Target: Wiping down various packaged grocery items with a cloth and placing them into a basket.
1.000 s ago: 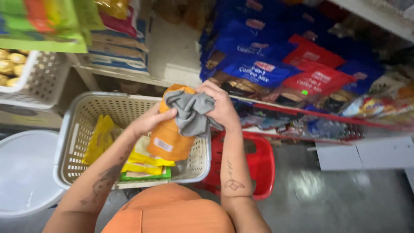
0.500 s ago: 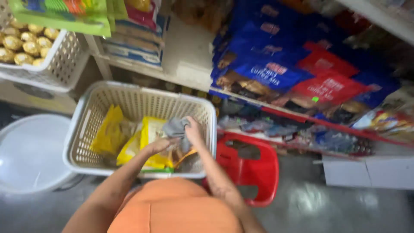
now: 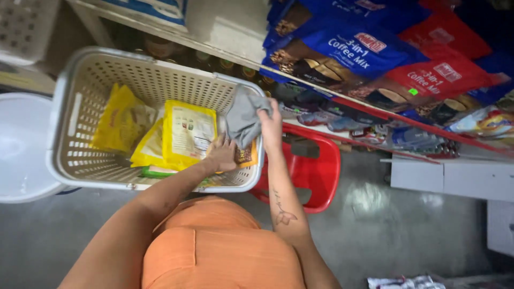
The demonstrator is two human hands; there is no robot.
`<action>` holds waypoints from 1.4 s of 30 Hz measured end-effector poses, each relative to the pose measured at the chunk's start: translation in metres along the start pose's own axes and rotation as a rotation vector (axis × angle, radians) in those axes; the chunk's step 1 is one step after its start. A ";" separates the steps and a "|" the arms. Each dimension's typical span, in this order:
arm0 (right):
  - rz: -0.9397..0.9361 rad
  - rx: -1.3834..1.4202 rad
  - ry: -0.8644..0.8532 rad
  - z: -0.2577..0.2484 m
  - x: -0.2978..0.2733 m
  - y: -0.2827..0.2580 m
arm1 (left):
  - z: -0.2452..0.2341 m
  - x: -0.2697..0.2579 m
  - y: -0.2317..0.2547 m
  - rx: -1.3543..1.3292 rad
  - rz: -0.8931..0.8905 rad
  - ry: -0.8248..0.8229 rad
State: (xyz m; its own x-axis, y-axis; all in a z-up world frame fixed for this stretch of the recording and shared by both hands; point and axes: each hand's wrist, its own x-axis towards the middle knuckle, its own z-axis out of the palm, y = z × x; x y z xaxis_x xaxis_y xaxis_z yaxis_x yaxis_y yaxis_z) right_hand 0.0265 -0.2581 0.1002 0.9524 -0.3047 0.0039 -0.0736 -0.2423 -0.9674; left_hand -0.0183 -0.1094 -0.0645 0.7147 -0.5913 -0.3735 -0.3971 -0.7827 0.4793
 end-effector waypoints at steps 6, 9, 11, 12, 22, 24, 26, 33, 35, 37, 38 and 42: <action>0.108 0.619 0.218 -0.032 0.000 0.006 | -0.130 -0.085 0.074 -0.177 -0.065 -0.058; 0.040 0.579 0.159 -0.037 0.003 -0.014 | -0.072 -0.035 0.036 -0.292 0.048 0.486; 0.023 0.626 0.117 -0.035 0.005 -0.027 | -0.054 -0.015 0.005 -0.276 0.045 0.572; 0.015 0.667 0.083 -0.034 0.006 -0.034 | -0.045 -0.006 -0.010 -0.265 0.044 0.645; 0.108 0.656 0.161 0.028 -0.004 -0.004 | -0.102 -0.032 -0.044 -0.518 -0.125 0.960; -0.021 0.535 -0.017 0.060 -0.017 0.027 | -0.094 -0.008 -0.070 -1.034 -0.089 0.989; -0.428 0.077 -0.075 0.088 -0.046 -0.041 | -0.160 -0.046 -0.037 -0.991 0.240 1.034; -0.466 -0.209 0.036 0.097 0.029 -0.176 | -0.191 -0.062 -0.014 -1.467 0.226 0.812; -0.356 -0.036 0.086 0.105 0.025 -0.173 | -0.207 -0.060 -0.017 -1.299 0.137 0.829; -0.248 0.138 0.131 0.116 -0.014 -0.169 | -0.233 -0.073 -0.013 -1.128 0.051 0.845; -0.475 -0.081 0.111 0.124 -0.043 -0.168 | -0.256 -0.080 -0.007 -1.372 0.270 0.803; -0.801 -0.531 0.106 0.131 -0.065 -0.176 | -0.268 -0.078 -0.028 -1.001 0.587 0.932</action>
State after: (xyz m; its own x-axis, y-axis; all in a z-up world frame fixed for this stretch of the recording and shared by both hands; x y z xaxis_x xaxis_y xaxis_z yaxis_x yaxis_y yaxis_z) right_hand 0.0167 -0.0747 0.2371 0.7488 0.0568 0.6603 0.4372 -0.7911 -0.4278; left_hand 0.0910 0.0107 0.1645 0.8523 -0.1305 0.5065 -0.4775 0.2013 0.8553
